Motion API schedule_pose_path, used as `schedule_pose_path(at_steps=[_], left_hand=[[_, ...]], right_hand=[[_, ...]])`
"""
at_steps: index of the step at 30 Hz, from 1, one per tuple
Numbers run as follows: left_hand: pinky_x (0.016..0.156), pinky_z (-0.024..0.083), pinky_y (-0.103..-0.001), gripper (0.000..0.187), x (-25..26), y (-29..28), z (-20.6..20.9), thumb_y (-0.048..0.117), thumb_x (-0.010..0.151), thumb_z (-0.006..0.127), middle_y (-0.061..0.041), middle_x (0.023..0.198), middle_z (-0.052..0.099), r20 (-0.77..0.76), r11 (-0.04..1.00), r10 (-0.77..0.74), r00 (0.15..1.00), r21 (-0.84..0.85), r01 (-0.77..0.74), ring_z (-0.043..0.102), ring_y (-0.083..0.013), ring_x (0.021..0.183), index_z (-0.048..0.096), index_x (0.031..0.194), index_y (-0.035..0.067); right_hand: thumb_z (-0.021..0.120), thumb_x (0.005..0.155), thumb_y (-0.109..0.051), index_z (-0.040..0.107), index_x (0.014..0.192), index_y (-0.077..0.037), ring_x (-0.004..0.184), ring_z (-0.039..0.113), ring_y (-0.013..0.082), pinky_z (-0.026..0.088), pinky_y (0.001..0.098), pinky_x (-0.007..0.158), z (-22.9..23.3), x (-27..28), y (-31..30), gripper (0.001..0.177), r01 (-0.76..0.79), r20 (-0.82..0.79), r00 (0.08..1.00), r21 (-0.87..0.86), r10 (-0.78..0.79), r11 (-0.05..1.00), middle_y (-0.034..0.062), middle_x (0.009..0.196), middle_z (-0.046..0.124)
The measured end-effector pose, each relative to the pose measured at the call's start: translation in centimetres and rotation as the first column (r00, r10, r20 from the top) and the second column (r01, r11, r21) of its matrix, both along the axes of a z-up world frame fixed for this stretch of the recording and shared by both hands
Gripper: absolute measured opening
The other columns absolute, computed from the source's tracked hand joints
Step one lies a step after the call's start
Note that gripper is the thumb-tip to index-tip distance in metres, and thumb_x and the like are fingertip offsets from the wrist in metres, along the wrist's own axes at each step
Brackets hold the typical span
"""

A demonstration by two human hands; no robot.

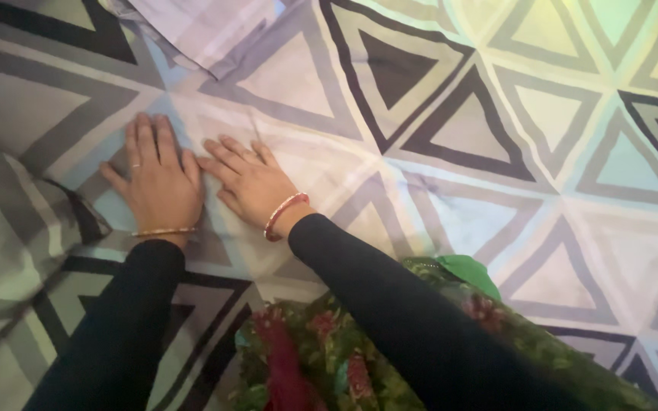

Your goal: The person folds a large geometric-patterned bedsheet on a bed, repeatedly smoothing and aligning the fabric by hand. The person adjusts the sheet edges and corners, pressing down to flatten wrinkles throughout the process.

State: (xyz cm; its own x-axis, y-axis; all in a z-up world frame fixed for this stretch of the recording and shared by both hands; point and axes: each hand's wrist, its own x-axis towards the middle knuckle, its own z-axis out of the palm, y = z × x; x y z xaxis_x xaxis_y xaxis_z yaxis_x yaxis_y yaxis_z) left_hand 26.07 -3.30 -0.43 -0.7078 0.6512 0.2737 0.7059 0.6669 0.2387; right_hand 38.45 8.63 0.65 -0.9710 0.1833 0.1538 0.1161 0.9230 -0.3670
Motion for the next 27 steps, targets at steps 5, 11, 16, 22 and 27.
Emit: schedule_pose_path(at_steps=[5, 11, 16, 22, 27], left_hand=[[0.109, 0.023, -0.078, 0.060, 1.4, -0.1, -0.6, 0.030, 0.106, 0.054, -0.017, 0.165, 0.040, -0.008, 1.000, 0.027, 1.000, 0.005, -0.027, 0.032, -0.0323, 0.155, 0.046, 0.159, 0.004], [0.107, 0.024, -0.077, 0.059, 3.6, -0.3, -0.8, 0.033, 0.104, 0.055, -0.016, 0.165, 0.038, 0.020, 0.997, 0.052, 0.998, -0.051, -0.051, 0.032, -0.0326, 0.153, 0.047, 0.156, 0.007], [0.108, 0.025, -0.075, 0.060, 3.7, -0.4, -0.7, 0.032, 0.102, 0.054, -0.015, 0.165, 0.037, 0.036, 0.993, 0.067, 0.997, -0.096, -0.063, 0.032, -0.0320, 0.152, 0.045, 0.157, 0.009], [0.107, 0.023, -0.077, 0.059, 5.1, 2.2, -0.8, 0.031, 0.105, 0.050, -0.016, 0.166, 0.036, 0.025, 0.979, 0.188, 0.982, -0.082, -0.186, 0.030, -0.0330, 0.153, 0.043, 0.159, 0.009], [0.109, 0.019, -0.078, 0.057, 6.3, 4.3, -0.4, 0.036, 0.107, 0.049, -0.013, 0.167, 0.035, 0.009, 0.981, 0.154, 0.988, -0.119, -0.152, 0.028, -0.0291, 0.156, 0.042, 0.158, 0.011]], right_hand=[[0.068, 0.091, -0.026, 0.049, 0.148, -0.021, 0.152, 0.034, 0.0243, 0.030, 0.0562, 0.119, 0.1, 2.2, 0.0, 0.060, 0.004, 0.001, 1.000, 0.024, -0.004, 1.000, 0.0046, 0.161, 0.040], [0.069, 0.089, -0.024, 0.050, 0.147, -0.023, 0.152, 0.035, 0.0241, 0.033, 0.0547, 0.118, -0.6, 2.7, 0.4, 0.061, -0.007, -0.022, 1.000, 0.015, 0.007, 1.000, 0.0034, 0.162, 0.040], [0.067, 0.091, -0.026, 0.049, 0.149, -0.021, 0.151, 0.036, 0.0254, 0.033, 0.0550, 0.117, -0.8, 2.8, 0.9, 0.061, -0.059, -0.048, 0.997, 0.035, 0.061, 0.998, 0.0050, 0.161, 0.040], [0.065, 0.092, -0.039, 0.047, 0.151, -0.021, 0.150, 0.036, 0.0219, 0.030, 0.0587, 0.118, -0.3, 3.1, 3.7, 0.064, -0.131, -0.068, 0.989, 0.011, 0.132, 0.991, 0.0012, 0.159, 0.041], [0.057, 0.098, -0.047, 0.047, 0.150, -0.026, 0.150, 0.036, 0.0215, 0.028, 0.0638, 0.115, -1.0, 4.0, 6.6, 0.057, -0.090, -0.046, 0.994, 0.131, 0.096, 0.987, -0.0019, 0.160, 0.042]])
